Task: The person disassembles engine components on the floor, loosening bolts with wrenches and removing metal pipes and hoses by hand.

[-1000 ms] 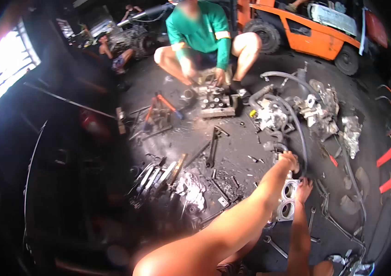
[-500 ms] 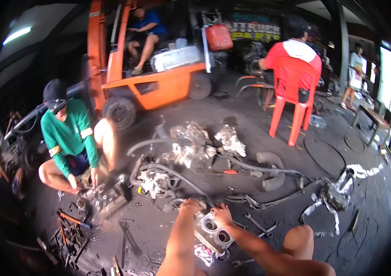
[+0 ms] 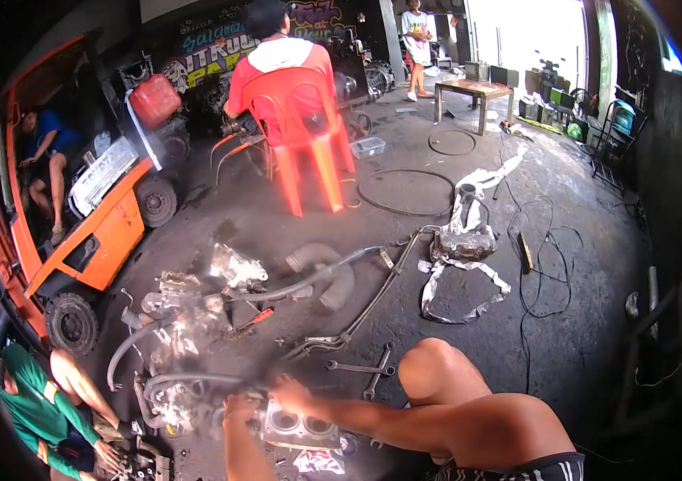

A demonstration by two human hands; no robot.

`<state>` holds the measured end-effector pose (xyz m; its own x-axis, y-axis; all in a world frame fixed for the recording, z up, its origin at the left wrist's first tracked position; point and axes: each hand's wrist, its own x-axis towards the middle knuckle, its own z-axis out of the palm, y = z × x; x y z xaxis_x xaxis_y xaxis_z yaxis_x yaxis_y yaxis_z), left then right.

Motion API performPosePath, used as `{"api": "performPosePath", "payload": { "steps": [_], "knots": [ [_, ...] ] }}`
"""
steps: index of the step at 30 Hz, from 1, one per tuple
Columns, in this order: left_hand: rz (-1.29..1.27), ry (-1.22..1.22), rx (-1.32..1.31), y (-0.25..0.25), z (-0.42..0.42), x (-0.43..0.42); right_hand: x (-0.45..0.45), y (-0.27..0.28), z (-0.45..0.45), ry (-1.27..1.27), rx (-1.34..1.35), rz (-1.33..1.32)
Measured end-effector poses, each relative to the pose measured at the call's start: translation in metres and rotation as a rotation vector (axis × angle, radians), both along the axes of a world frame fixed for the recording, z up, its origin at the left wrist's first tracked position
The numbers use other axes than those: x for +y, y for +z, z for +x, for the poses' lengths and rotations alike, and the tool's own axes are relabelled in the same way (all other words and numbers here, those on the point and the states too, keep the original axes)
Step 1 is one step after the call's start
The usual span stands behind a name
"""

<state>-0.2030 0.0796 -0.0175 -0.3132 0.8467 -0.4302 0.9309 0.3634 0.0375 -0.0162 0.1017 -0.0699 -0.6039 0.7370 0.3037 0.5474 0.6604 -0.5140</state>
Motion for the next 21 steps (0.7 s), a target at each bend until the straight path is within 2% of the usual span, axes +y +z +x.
{"api": "performPosePath", "payload": {
  "steps": [4, 7, 9, 11, 12, 14, 16, 19, 21],
  "knots": [
    [-0.008, 0.043, -0.005, -0.003, 0.001, -0.003, -0.001, -0.006, 0.000, -0.008, 0.058, 0.019],
    [0.097, 0.074, -0.035, 0.003, 0.009, -0.004, 0.001, -0.006, 0.000, -0.018, 0.034, 0.036],
    [-0.046, 0.117, -0.141, 0.005, 0.012, 0.003, 0.003, -0.003, 0.002, 0.028, 0.005, -0.022],
    [-0.064, 0.100, -0.126, -0.018, 0.003, 0.011, 0.004, -0.007, 0.000, 0.019, -0.002, -0.007],
    [-0.072, 0.094, -0.118, -0.031, -0.001, 0.016, 0.002, 0.008, 0.004, 0.013, -0.007, 0.011],
    [-0.110, 0.095, -0.090, -0.049, -0.004, 0.026, 0.004, -0.008, -0.001, 0.011, -0.027, 0.028],
    [-0.139, 0.104, -0.074, -0.051, 0.000, 0.028, 0.005, -0.009, -0.001, 0.010, -0.048, 0.048],
    [-0.133, 0.186, -0.184, -0.036, 0.011, 0.030, 0.008, -0.015, -0.003, -0.024, 0.027, 0.041],
    [-0.229, 0.183, -0.149, -0.039, 0.011, 0.031, 0.010, -0.020, -0.005, -0.004, 0.073, 0.002]
  ]
}}
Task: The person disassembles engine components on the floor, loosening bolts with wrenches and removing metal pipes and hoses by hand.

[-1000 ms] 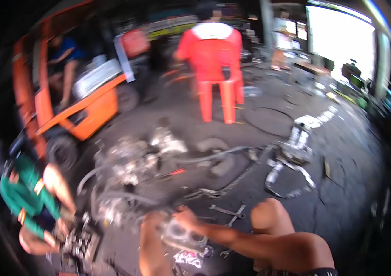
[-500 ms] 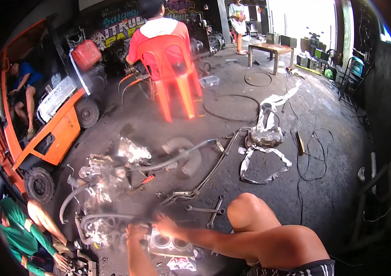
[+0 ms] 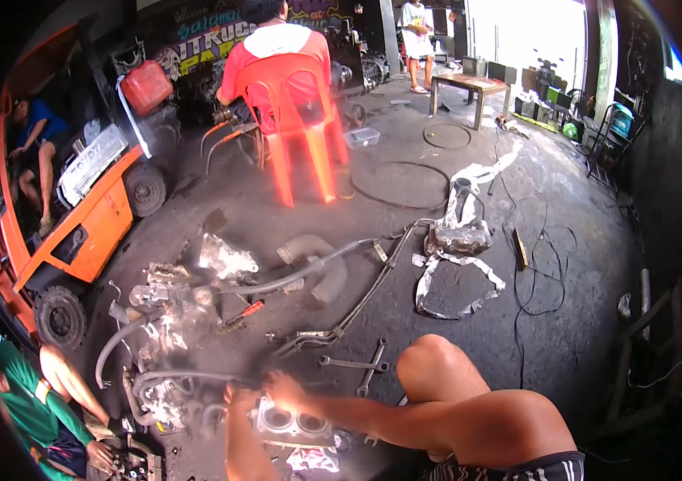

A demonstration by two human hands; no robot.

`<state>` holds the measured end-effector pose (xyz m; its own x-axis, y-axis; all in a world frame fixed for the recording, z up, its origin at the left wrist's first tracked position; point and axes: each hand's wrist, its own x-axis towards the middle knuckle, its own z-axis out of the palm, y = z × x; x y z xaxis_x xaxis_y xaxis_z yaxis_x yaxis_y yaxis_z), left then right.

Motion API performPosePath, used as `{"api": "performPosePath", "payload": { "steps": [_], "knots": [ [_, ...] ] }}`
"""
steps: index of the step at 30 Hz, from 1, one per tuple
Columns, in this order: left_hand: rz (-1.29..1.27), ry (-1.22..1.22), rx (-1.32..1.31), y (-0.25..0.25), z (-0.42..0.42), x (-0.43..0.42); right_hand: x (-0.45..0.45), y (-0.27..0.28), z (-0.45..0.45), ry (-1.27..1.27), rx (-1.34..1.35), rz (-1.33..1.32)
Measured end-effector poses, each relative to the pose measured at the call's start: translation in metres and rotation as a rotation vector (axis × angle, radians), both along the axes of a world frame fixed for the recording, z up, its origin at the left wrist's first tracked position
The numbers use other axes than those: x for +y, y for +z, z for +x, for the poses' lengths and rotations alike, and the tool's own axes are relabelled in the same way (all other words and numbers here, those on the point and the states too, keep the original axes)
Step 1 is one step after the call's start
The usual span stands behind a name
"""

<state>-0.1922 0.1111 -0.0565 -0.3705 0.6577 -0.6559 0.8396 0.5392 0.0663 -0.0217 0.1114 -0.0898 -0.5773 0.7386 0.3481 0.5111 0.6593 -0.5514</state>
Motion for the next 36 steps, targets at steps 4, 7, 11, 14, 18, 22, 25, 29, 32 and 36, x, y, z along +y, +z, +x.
{"api": "performPosePath", "payload": {
  "steps": [4, 7, 11, 14, 18, 22, 25, 29, 32, 36],
  "knots": [
    [0.055, -0.058, 0.102, -0.007, 0.005, -0.002, 0.002, -0.002, -0.004, 0.044, -0.194, -0.015],
    [0.024, -0.030, 0.067, 0.013, 0.016, 0.001, 0.013, -0.031, -0.016, 0.041, -0.159, 0.053],
    [0.004, -0.015, 0.068, 0.009, 0.015, 0.003, 0.011, -0.022, -0.009, 0.079, -0.129, 0.013],
    [-0.029, 0.014, 0.087, -0.003, 0.009, 0.005, 0.009, -0.020, -0.007, 0.054, -0.104, 0.078],
    [-0.010, 0.022, 0.073, 0.003, 0.018, 0.004, 0.001, 0.000, 0.001, -0.012, 0.027, 0.040],
    [0.010, 0.009, 0.072, 0.005, 0.020, 0.005, 0.000, 0.007, 0.004, -0.011, 0.031, -0.022],
    [0.032, -0.002, 0.073, 0.001, 0.018, 0.007, -0.001, 0.011, 0.005, -0.017, 0.030, -0.054],
    [0.089, -0.032, 0.089, -0.004, 0.015, 0.008, -0.001, 0.013, 0.005, -0.035, 0.058, -0.042],
    [0.224, -0.096, 0.131, -0.009, 0.008, 0.004, 0.001, -0.002, -0.003, -0.109, 0.074, 0.108],
    [0.465, 0.049, 0.077, 0.033, 0.016, 0.000, 0.013, -0.013, -0.008, -0.014, 0.018, 0.052]
  ]
}}
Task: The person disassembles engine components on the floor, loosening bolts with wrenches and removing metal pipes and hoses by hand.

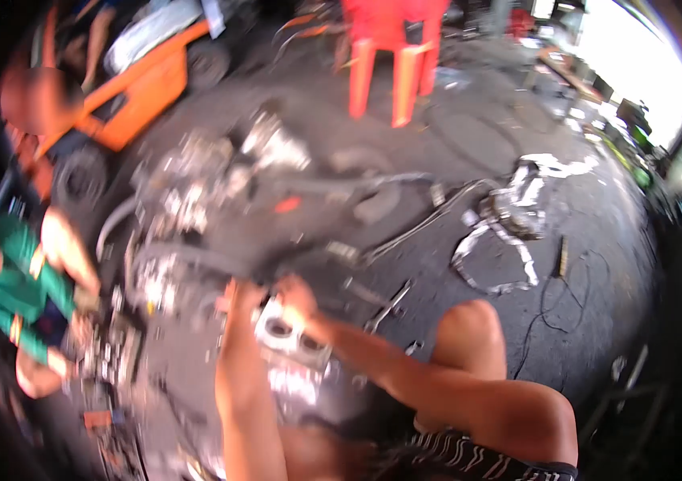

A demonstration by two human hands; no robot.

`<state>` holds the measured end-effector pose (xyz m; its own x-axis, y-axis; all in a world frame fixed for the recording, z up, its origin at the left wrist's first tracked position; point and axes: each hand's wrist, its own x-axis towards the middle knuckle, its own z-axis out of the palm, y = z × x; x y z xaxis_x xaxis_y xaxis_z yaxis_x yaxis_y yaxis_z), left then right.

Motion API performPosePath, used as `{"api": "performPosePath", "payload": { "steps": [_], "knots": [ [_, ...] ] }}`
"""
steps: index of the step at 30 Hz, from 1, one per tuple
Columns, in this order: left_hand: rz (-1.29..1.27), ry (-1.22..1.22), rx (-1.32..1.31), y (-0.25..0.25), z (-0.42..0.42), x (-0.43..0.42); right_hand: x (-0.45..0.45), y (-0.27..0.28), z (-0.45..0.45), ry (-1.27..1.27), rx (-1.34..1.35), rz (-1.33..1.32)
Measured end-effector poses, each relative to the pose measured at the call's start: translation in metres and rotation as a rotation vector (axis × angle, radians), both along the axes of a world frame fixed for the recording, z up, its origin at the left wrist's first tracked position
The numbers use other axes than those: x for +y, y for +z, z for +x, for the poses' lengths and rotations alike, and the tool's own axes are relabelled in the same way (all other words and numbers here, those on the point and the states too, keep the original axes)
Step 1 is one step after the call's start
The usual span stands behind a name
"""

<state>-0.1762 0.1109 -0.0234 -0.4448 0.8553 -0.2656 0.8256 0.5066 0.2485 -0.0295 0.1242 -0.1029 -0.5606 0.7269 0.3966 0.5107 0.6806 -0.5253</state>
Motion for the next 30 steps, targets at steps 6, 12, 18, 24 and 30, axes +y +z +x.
{"api": "performPosePath", "payload": {
  "steps": [6, 12, 18, 24, 30],
  "knots": [
    [-0.322, -0.132, 0.220, 0.027, -0.078, -0.043, -0.006, 0.006, -0.008, -0.176, 0.163, -0.220],
    [-0.053, 0.146, 0.077, 0.126, -0.053, -0.131, -0.003, 0.007, -0.008, -0.130, 0.264, -0.641],
    [0.203, 0.030, -0.293, 0.043, -0.074, -0.220, -0.047, 0.070, 0.002, -0.069, 0.184, -0.692],
    [0.478, 0.238, -0.373, 0.027, -0.056, -0.245, -0.106, 0.106, 0.014, 0.273, 0.228, -0.454],
    [0.869, 0.871, -0.681, -0.002, -0.028, -0.223, -0.179, 0.094, 0.000, 0.613, 0.009, -0.052]
  ]
}}
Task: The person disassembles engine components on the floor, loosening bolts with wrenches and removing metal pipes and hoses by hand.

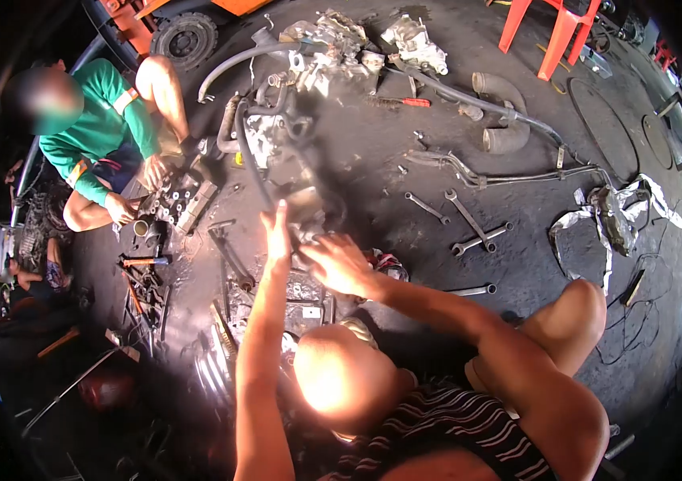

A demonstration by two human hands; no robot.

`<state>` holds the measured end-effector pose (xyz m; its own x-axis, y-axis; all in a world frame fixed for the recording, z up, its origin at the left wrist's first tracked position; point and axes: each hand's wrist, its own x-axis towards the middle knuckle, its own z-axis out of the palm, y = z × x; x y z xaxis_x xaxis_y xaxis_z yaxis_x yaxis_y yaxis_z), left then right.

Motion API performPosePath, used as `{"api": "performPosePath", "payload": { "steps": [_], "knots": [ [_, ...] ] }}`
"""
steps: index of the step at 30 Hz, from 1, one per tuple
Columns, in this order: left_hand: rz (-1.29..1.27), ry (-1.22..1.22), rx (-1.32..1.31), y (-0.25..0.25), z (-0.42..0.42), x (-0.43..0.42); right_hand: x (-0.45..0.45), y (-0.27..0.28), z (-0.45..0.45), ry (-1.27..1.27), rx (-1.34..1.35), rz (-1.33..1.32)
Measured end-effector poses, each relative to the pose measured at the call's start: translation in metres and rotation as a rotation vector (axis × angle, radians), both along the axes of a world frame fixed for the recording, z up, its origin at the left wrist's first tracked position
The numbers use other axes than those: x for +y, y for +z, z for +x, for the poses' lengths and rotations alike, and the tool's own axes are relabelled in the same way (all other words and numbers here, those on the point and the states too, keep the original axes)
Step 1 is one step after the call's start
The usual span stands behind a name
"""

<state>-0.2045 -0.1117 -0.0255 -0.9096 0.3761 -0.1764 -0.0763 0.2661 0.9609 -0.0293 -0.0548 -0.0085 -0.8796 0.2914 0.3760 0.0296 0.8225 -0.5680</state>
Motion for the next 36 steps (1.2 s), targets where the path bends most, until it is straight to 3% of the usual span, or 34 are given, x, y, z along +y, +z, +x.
{"api": "performPosePath", "payload": {
  "steps": [2, 3, 4, 6, 7, 8, 9, 10, 12, 15, 17, 20, 21, 22, 24, 25, 27, 34, 36],
  "knots": [
    [-0.043, 0.031, 0.024, 0.010, 0.000, -0.014, -0.016, -0.015, -0.005, 0.055, -0.019, 0.013],
    [0.057, 0.023, -0.187, 0.020, 0.000, -0.023, -0.020, -0.026, -0.008, 0.097, 0.024, -0.018],
    [0.122, -0.032, -0.219, 0.022, -0.005, -0.030, -0.020, -0.029, -0.009, 0.090, 0.024, -0.022],
    [0.001, 0.001, -0.073, 0.033, 0.013, -0.034, -0.019, -0.036, -0.002, 0.164, 0.056, -0.066],
    [-0.117, -0.018, 0.130, 0.028, 0.002, -0.035, -0.013, -0.036, 0.003, 0.186, 0.039, -0.047],
    [-0.051, 0.053, -0.064, 0.017, 0.004, -0.037, -0.007, -0.036, 0.011, 0.199, 0.071, -0.041],
    [-0.060, 0.026, -0.054, 0.004, -0.007, -0.039, -0.004, -0.039, 0.017, 0.168, 0.083, -0.039],
    [0.098, 0.029, -0.214, 0.015, 0.004, -0.034, 0.002, -0.040, 0.022, 0.141, 0.101, -0.031],
    [0.266, -0.003, -0.276, 0.009, 0.000, -0.029, 0.016, -0.043, 0.035, 0.092, 0.068, -0.117],
    [0.248, -0.061, -0.278, 0.007, -0.001, -0.026, 0.042, -0.052, 0.057, -0.027, 0.062, -0.151],
    [0.262, -0.039, -0.292, 0.002, -0.003, -0.021, 0.064, -0.057, 0.076, -0.146, -0.113, -0.241],
    [0.279, 0.081, -0.384, 0.005, -0.002, -0.010, 0.112, -0.098, 0.105, -0.295, -0.177, -0.027],
    [0.270, 0.057, -0.342, -0.010, -0.012, -0.015, 0.127, -0.097, 0.120, -0.282, -0.283, 0.081],
    [0.260, 0.054, -0.337, -0.006, -0.009, -0.015, 0.138, -0.095, 0.127, -0.375, -0.514, -0.002],
    [0.284, 0.089, -0.336, 0.009, 0.002, -0.012, 0.158, -0.109, 0.151, -0.530, -0.544, 0.274],
    [0.300, 0.080, -0.320, 0.009, 0.002, -0.012, 0.167, -0.106, 0.163, -0.589, -0.618, 0.120],
    [0.280, 0.105, -0.331, 0.008, 0.002, -0.014, 0.180, -0.111, 0.181, -0.738, -0.721, 0.098],
    [0.462, 0.005, -0.429, 0.007, -0.003, -0.031, 0.187, -0.136, 0.217, -0.813, -0.816, 0.124],
    [0.353, -0.022, -0.349, -0.001, -0.001, -0.043, 0.187, -0.141, 0.217, -0.809, -0.790, 0.124]
  ]
}}
